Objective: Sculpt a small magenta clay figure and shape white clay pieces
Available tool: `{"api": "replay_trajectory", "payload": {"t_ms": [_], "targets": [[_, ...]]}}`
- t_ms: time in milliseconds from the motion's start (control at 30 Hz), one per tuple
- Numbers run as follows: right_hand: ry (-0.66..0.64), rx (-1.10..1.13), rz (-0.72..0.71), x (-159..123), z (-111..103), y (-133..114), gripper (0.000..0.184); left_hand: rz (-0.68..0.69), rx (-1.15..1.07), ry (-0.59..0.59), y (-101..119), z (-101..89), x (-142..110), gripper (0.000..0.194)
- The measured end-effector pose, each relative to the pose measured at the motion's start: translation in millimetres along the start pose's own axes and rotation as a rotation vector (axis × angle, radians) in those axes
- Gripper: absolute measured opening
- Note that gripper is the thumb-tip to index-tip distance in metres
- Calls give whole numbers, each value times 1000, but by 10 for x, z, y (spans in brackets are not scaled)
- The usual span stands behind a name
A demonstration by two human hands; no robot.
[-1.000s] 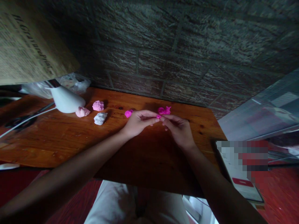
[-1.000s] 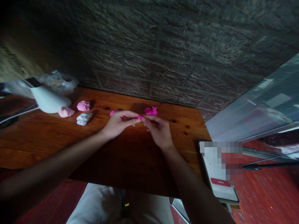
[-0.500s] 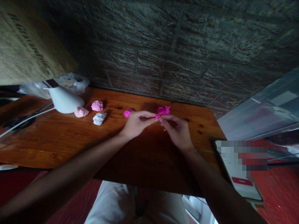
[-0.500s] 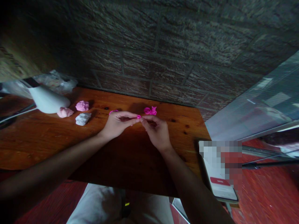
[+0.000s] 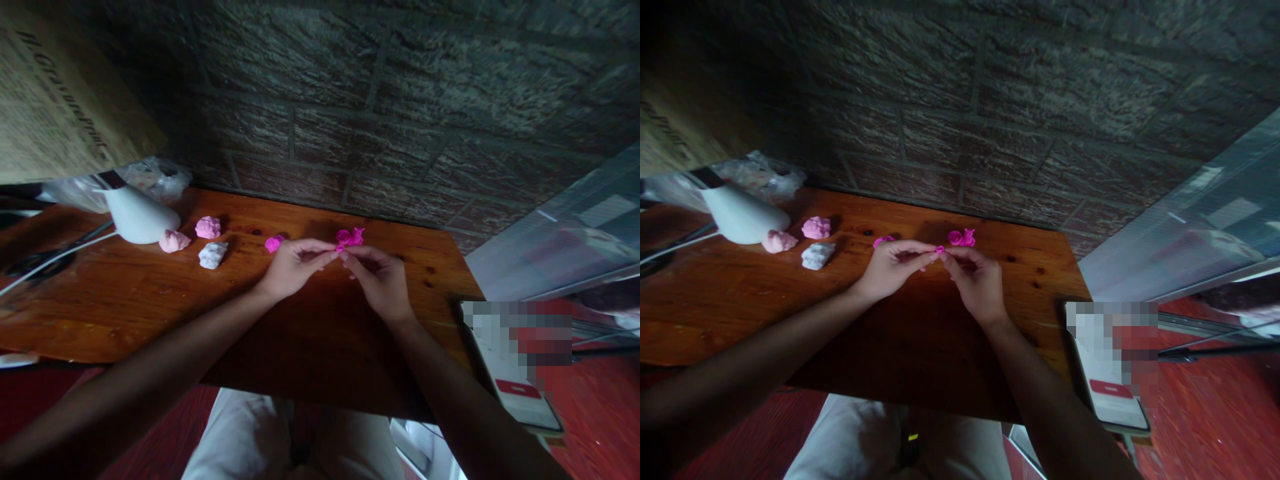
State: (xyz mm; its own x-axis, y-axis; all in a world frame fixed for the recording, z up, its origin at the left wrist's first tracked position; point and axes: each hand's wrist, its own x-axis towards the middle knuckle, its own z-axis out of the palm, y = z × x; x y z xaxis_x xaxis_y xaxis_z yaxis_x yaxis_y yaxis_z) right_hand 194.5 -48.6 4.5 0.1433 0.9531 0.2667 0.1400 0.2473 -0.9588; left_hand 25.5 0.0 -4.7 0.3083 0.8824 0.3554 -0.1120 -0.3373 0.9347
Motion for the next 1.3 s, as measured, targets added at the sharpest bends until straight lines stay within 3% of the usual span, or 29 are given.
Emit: {"api": "replay_trajectory", "payload": {"t_ms": [400,767,967,1200,1300], "targets": [[-26,-150,-173,-68,14,62,20,57,71,84,20,17,-14,22],[-39,-6,-94,-33,26,23,18,44,-39,82,23,21,-4,32],[-32,-9,-12,-7,16,38,20,-57,-118,43,40,9,13,30],[-30,-29,-89,-39,29,0,14,-321,-498,-59,44,5,28,33],[-32,-42,-140,-49,28,-13,14,-361,-606,-112,51,4,27,33]]}}
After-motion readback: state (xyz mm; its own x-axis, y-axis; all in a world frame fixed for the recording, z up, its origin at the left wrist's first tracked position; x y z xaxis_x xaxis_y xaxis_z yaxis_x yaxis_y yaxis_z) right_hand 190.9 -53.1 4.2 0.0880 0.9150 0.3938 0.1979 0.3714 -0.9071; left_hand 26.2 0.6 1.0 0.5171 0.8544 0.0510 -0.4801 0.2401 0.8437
